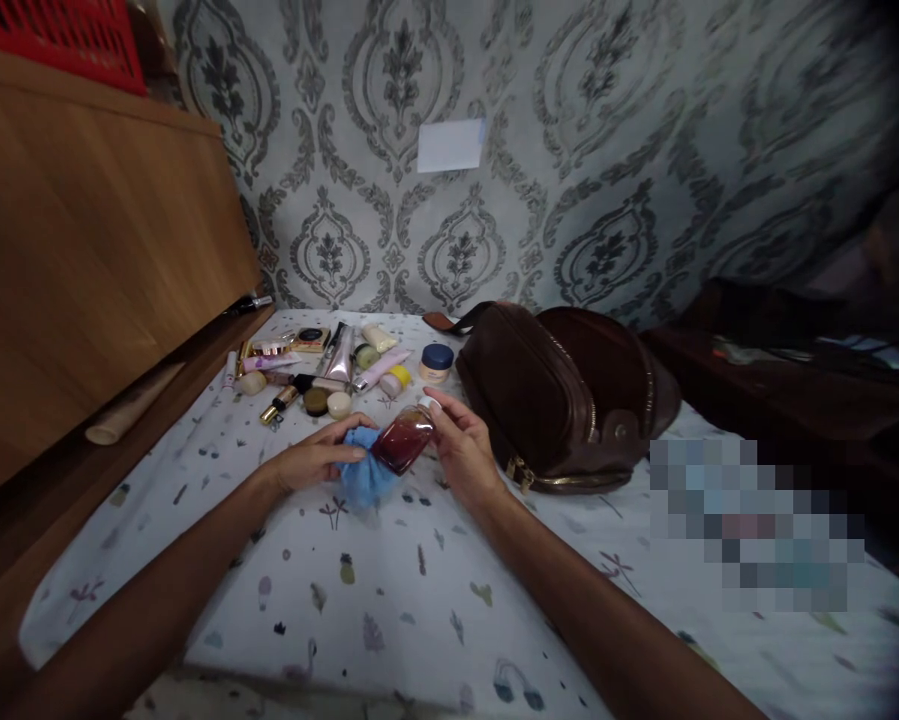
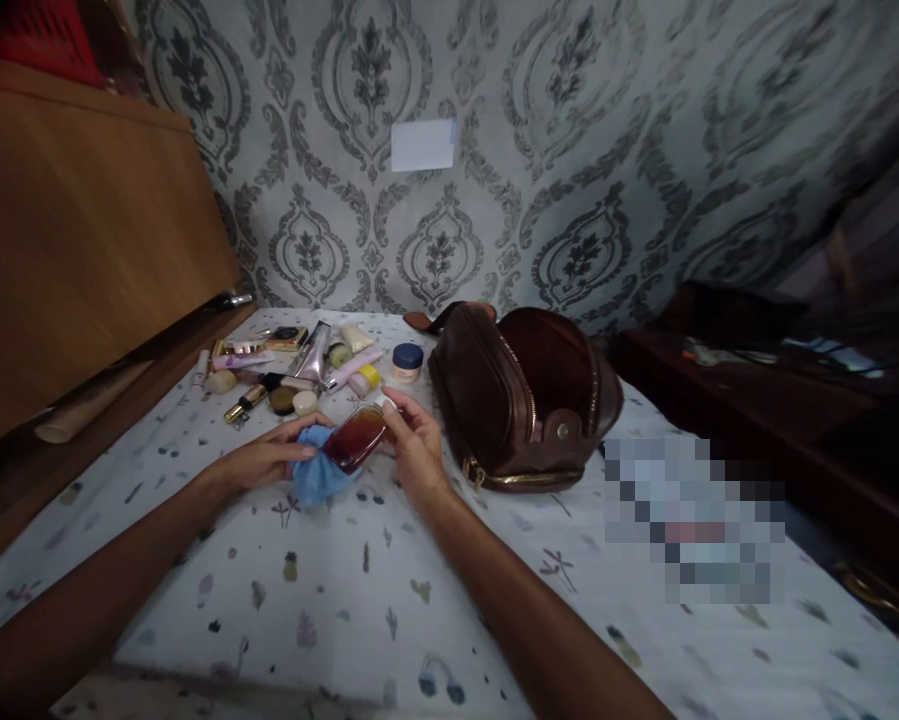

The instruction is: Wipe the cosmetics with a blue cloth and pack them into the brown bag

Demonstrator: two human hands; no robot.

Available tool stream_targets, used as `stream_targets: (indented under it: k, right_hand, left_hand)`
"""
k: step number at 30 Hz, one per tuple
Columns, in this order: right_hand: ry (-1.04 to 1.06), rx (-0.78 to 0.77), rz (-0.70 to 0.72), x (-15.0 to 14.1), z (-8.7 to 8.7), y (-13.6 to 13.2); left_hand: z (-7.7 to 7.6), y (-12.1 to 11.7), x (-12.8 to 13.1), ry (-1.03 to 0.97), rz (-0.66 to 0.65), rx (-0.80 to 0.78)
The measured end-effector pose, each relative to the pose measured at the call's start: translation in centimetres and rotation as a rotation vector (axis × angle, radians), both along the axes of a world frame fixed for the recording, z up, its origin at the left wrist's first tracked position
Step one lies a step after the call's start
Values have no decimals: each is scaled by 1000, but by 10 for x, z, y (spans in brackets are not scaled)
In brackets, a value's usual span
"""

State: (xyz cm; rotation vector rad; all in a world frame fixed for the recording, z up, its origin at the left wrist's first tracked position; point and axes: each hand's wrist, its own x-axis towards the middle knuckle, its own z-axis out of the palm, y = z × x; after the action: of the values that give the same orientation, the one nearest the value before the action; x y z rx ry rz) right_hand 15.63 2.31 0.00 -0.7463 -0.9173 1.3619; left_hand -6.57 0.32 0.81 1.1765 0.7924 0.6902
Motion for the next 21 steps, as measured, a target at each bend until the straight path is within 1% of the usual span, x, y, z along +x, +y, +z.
stream_targets:
  k: [3,7,10,14,17,21]
  right_hand:
    - [13,7,-32,-2,0,-1]
    - [11,12,34,-5,3,-6]
    - [4,20,73,-5,6,-8]
    - [-39,77,55,-4,5,-7]
    - [-138,140,21,-4,4,-6]
    - [-342,263,-54,-5,5,-11]
  left_hand:
    - [3,-4,8,-166,46,-28]
    - [3,-3,18,-309,193,-22]
    - [0,1,20,-336,290,-50]
    - [-3,7,16,-330,397,-90]
    - [-2,9,15,-290,474,-123]
    - [-1,8,18,-270,549,-110]
